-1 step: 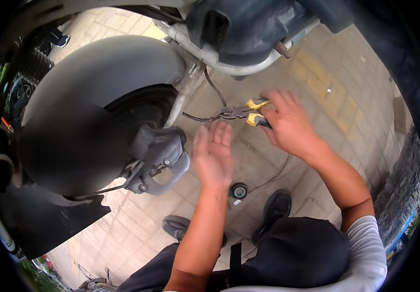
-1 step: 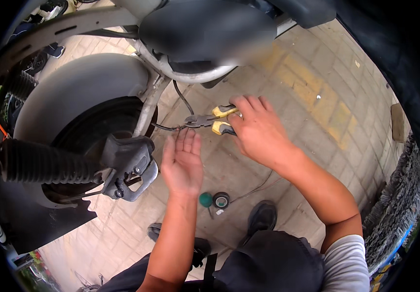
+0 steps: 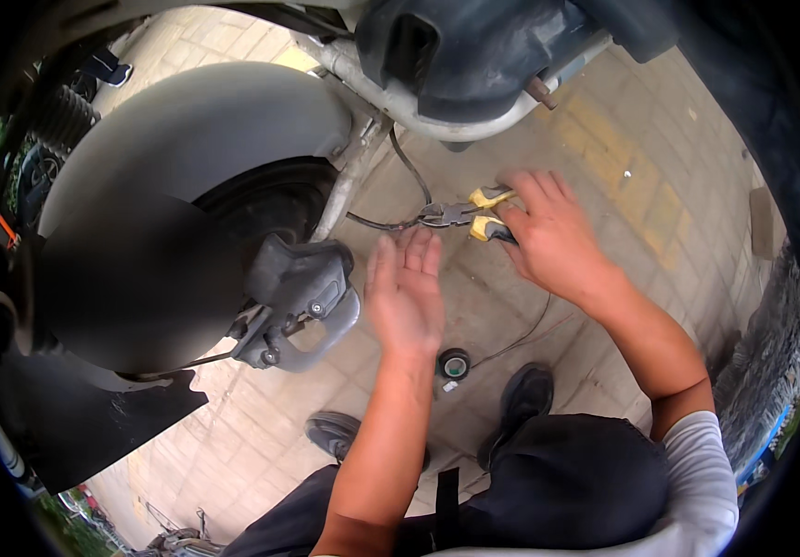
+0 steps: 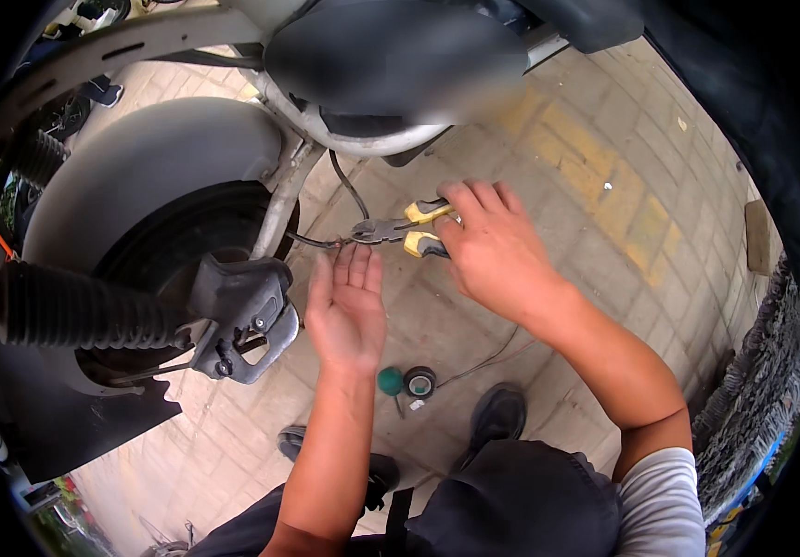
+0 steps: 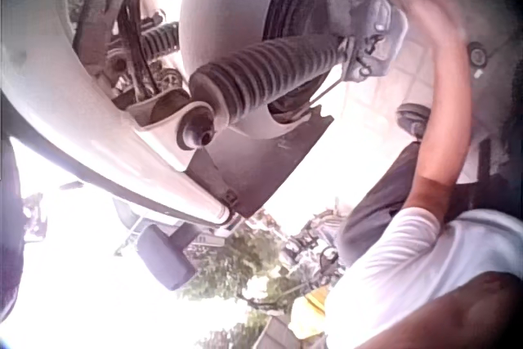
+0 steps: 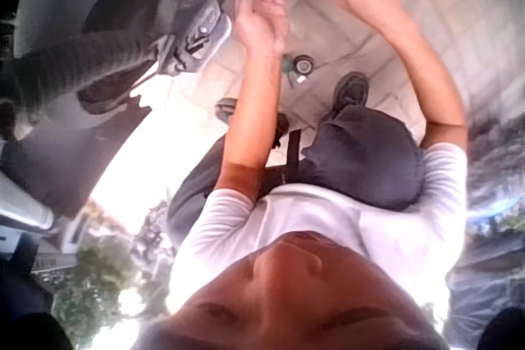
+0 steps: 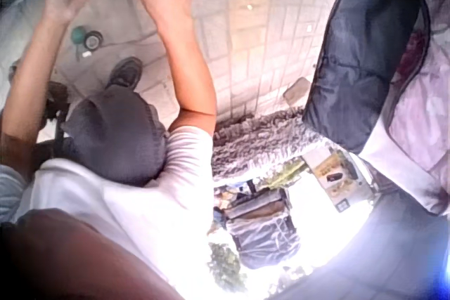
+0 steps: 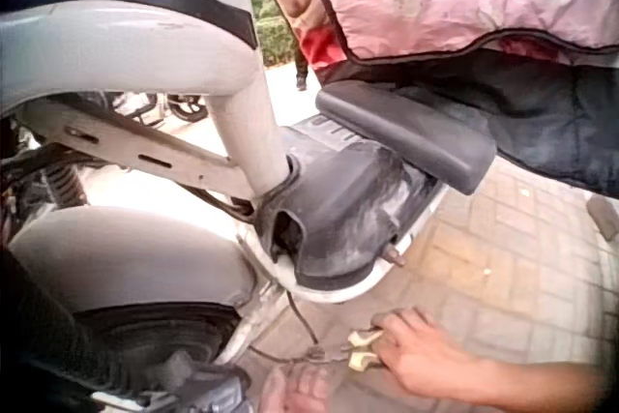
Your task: The person works on the rear wheel area of a scooter, using pliers to strip and adjust wires near the brake assembly. They retrieve a battery from a cluttered workbench, then return to the scooter to continue manipulating the wiring with pliers.
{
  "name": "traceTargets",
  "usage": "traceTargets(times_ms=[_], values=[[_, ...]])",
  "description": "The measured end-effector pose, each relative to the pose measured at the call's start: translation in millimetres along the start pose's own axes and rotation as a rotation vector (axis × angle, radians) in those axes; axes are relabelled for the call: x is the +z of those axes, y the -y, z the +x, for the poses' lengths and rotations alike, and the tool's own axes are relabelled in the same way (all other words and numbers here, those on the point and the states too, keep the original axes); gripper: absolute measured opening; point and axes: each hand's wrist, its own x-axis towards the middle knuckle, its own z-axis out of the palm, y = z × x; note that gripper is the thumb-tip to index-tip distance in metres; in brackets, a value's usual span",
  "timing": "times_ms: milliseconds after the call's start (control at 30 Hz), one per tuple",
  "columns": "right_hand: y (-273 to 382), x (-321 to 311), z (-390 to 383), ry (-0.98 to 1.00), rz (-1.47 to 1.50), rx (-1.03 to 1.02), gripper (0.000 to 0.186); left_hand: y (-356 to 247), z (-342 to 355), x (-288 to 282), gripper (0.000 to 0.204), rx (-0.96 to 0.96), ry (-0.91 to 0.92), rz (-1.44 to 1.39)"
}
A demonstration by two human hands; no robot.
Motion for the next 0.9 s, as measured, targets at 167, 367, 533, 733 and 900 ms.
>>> traceTargets(times_ms=[167, 367, 533, 733, 900], values=[[-2, 8, -3, -0.003, -0.108, -0.024, 0.019, 5, 6, 1, 0.018, 0.038, -0.011, 0.059], [2, 8, 4, -0.047, -0.186, -0.073, 0.02, 5, 9, -3, 0.014, 0.091, -0.002, 0.124], [0, 7, 5, -0.016, -0.2, -0.092, 0.027, 4, 6, -4, 0.01, 0.105, -0.012, 0.196], [7, -1, -1, 0.065, -0.045, -0.034, 0.031, -2, 3, 5, 0.009, 0.075, -0.067, 0.24], [11, 0, -11, 0.1, 0.131, 0.042, 0.028, -4, 8, 13, 0.007, 0.03, -0.133, 0.23]])
